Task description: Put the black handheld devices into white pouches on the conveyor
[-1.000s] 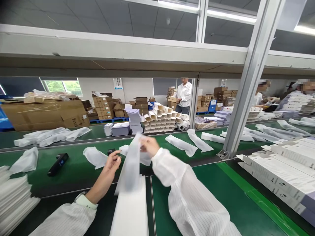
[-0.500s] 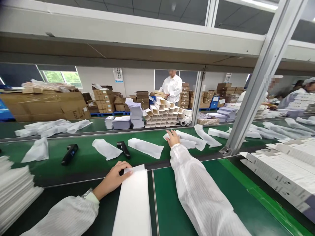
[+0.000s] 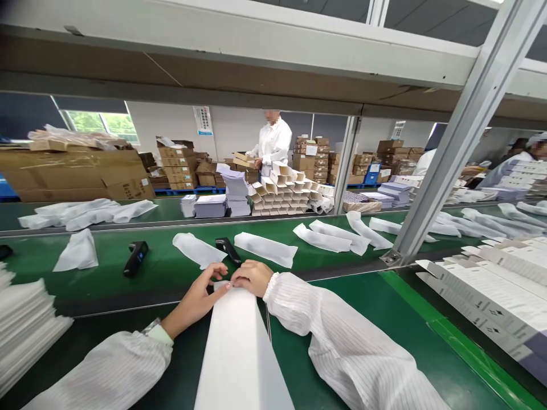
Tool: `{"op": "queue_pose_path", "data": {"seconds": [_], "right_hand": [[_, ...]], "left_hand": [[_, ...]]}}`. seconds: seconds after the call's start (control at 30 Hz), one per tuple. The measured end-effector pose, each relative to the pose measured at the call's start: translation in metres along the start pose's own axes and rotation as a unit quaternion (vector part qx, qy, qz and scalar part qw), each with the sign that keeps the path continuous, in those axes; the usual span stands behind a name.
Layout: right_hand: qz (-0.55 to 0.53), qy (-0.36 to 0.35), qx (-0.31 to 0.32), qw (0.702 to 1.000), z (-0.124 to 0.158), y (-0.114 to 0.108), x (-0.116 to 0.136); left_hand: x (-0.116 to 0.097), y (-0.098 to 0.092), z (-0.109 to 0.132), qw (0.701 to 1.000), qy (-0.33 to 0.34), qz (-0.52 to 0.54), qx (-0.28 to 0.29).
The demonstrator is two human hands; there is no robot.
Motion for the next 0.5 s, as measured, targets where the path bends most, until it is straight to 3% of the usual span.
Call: {"op": "queue_pose_path", "data": {"seconds": [0.13, 0.23, 0.3, 0.37, 0.43, 0.5], "right_hand": [[-0.037, 0.001, 0.011, 0.999, -0.001, -0.007, 0.0], [-0.112, -0.018, 0.109, 0.988, -0.002, -0.002, -0.002], [-0.159, 0.007, 0.166, 0.973, -0.005, -0.001, -0.013], [-0.145, 0.1, 0.128, 0.976, -0.013, -0.012, -0.04], [-0.092, 0.198, 0.031, 0.975, -0.024, -0.027, -0.07], [-0.06, 0.254, -0.031, 0.965, -0.034, -0.028, -0.091]], "left_hand": [[-0.004, 0.003, -0.014, 0.997, 0.039, 0.014, 0.059], [-0.002, 0.006, -0.017, 0.989, 0.034, 0.115, 0.09], [-0.003, 0.008, -0.016, 0.975, 0.036, 0.198, 0.094], [-0.002, 0.011, -0.014, 0.964, 0.029, 0.247, 0.094], [0.001, 0.016, -0.013, 0.962, 0.018, 0.253, 0.098], [0.006, 0.022, -0.013, 0.968, 0.01, 0.227, 0.107]]}}
Point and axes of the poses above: each hand's wrist, its own z-axis away from the middle knuckle, its own y-axis out of the palm, x = y × z, the point moved 9 cm from there along -z, towards the middle knuckle, and after that the axes turned 8 degrees about x, right-handed, at the moved point
